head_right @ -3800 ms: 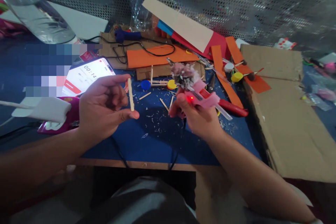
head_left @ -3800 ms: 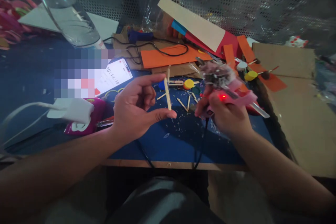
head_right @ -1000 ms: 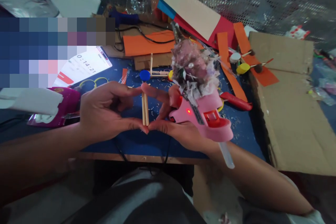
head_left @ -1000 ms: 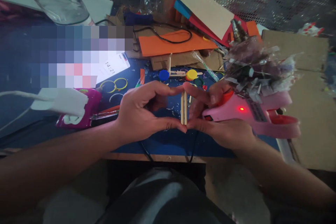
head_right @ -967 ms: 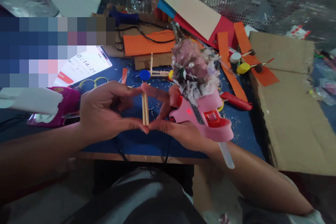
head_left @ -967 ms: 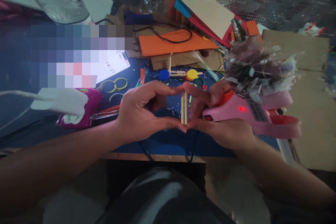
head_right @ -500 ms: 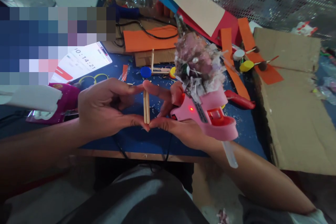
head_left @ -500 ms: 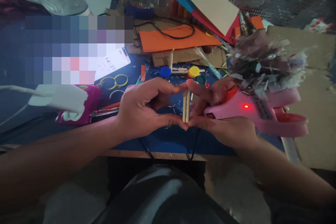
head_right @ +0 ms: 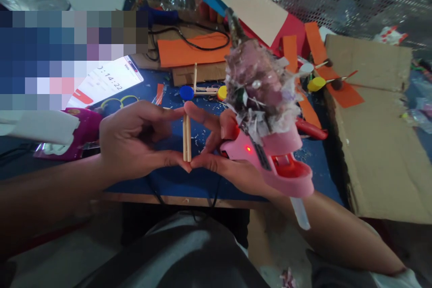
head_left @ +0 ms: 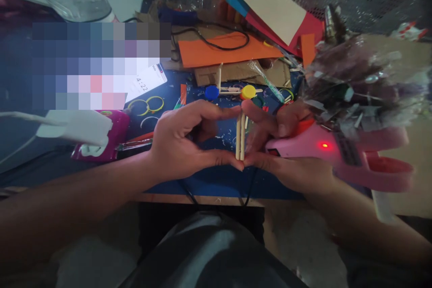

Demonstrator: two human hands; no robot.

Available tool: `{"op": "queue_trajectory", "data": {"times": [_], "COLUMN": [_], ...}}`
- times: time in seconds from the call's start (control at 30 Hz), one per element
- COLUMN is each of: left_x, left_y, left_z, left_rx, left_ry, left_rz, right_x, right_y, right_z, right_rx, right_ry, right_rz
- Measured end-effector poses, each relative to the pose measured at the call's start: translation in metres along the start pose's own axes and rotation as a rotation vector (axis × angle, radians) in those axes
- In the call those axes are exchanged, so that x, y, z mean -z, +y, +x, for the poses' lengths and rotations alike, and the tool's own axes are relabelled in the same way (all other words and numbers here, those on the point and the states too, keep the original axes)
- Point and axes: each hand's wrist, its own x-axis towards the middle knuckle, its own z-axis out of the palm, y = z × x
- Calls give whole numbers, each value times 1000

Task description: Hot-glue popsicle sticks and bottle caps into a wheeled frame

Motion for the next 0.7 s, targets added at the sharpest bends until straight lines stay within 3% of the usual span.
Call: {"op": "queue_trajectory", "data": {"times": [0.1,0.2,0.37,0.7], "left_x": [0,-1,-1,-1], "left_y": [-1,-3,-7,-4], "left_z": [-1,0,1,0], "left_rx": [26,15,-92,-96], "left_ry": [12,29,9,-99], "left_rz": [-36,-68,-94,31], "right_x": [-1,-3,0,-5], "right_y": [1,1,7,-1], "right_z": [-5,-5,-2,-2], "right_rx": [85,154,207,117], "right_ry": [-3,74,160,51], "right_rz": [-65,-102,-22,71]}}
